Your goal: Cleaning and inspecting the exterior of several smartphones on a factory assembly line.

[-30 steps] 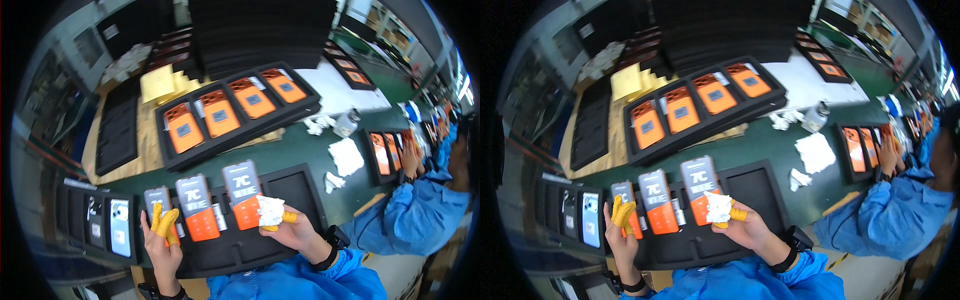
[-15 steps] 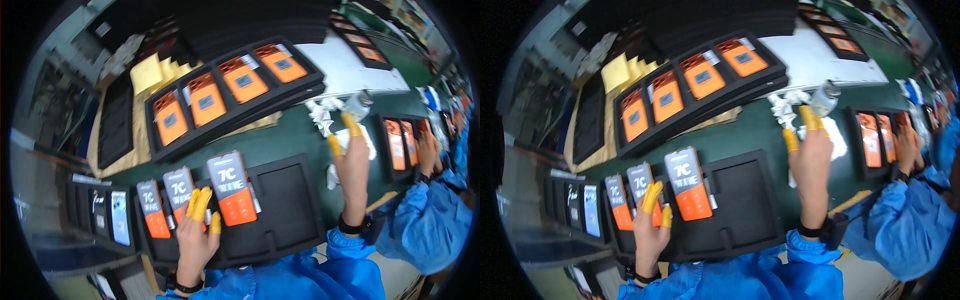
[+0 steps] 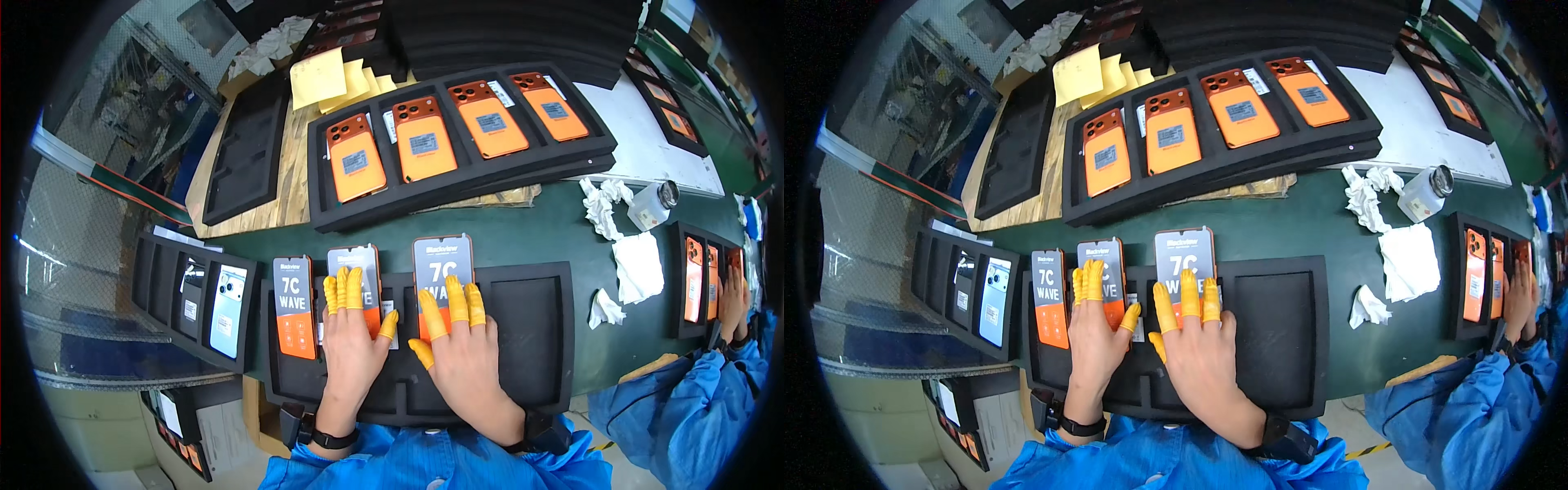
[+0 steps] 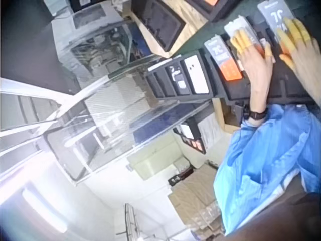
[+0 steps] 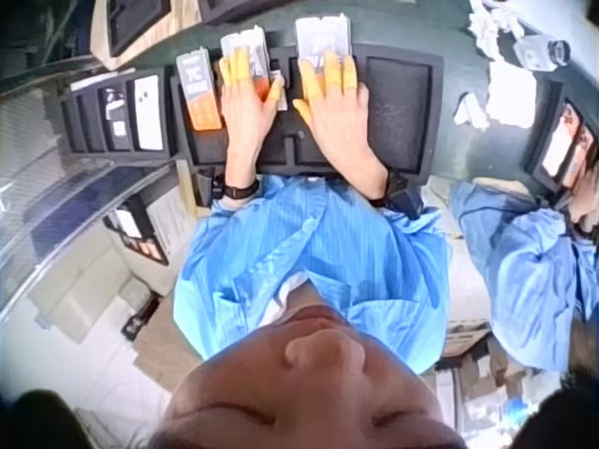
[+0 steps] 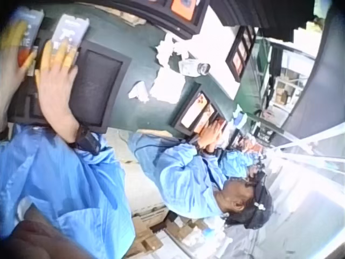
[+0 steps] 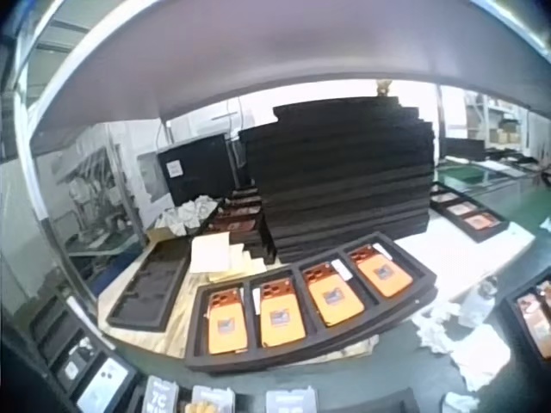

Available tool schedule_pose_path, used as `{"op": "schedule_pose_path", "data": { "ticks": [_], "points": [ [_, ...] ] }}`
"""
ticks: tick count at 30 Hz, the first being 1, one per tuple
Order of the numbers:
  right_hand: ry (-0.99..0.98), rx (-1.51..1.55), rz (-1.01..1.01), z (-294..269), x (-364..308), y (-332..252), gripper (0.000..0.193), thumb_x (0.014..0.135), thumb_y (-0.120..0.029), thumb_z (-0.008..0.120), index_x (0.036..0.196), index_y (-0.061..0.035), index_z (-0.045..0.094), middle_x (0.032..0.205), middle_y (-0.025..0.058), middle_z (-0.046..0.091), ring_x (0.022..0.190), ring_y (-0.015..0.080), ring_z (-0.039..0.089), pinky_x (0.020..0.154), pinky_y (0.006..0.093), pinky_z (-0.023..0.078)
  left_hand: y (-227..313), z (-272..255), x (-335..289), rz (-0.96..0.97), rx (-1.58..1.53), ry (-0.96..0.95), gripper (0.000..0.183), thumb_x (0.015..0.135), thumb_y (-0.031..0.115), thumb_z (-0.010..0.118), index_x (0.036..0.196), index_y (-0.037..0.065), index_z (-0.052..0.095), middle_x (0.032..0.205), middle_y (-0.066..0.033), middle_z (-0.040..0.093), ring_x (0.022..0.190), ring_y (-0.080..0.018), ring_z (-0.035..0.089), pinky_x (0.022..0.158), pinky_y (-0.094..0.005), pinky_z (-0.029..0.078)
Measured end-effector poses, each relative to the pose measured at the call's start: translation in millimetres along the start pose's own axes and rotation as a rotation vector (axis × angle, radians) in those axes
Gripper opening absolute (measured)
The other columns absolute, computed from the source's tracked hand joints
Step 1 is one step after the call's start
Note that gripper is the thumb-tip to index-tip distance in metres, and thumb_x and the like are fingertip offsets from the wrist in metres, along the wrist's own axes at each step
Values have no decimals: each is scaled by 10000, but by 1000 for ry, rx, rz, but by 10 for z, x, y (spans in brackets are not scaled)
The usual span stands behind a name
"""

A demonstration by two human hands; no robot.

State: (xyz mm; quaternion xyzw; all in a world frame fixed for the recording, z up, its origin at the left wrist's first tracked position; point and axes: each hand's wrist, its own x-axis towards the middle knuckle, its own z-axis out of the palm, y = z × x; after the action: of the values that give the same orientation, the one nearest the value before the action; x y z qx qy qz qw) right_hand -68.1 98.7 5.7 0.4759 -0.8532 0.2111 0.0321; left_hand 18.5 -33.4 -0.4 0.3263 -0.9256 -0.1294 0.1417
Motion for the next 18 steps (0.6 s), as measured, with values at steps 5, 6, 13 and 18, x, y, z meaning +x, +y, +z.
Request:
{"op": "schedule_pose_path", "data": {
  "ticks": [5,6,13,18],
  "points": [
    [-5,-74,24,83,44,-48,669,707,-298,712,1281,-58,465,1277,245,419,1148,402,428,864,464,365,-35,-92,17,36,-84,-51,762,712,99,715,1340,-39,305,1357,-263,343,1265,-444,312,1022,-474,295],
    [-11,-100,47,90,58,-63,674,705,-305,712,1282,-60,465,1276,244,421,1149,400,428,857,466,364,-32,-95,14,62,-74,-68,796,690,81,729,1346,-34,294,1363,-256,339,1272,-435,304,1030,-449,298],
    [-90,-110,99,144,138,-181,639,755,-218,660,1320,-50,414,1316,257,386,1187,401,411,924,531,335,-64,-156,56,16,-143,-67,775,668,12,708,1342,-9,325,1365,-212,358,1284,-364,332,1033,-433,301],
    [-98,362,387,-327,126,-142,674,680,-67,681,1287,2,397,1243,275,434,1070,417,517,882,426,443,-423,-440,47,-303,-1185,-33,628,755,-20,603,1339,16,372,1340,-144,412,1211,-249,449,960,-319,405]
  ]
}}
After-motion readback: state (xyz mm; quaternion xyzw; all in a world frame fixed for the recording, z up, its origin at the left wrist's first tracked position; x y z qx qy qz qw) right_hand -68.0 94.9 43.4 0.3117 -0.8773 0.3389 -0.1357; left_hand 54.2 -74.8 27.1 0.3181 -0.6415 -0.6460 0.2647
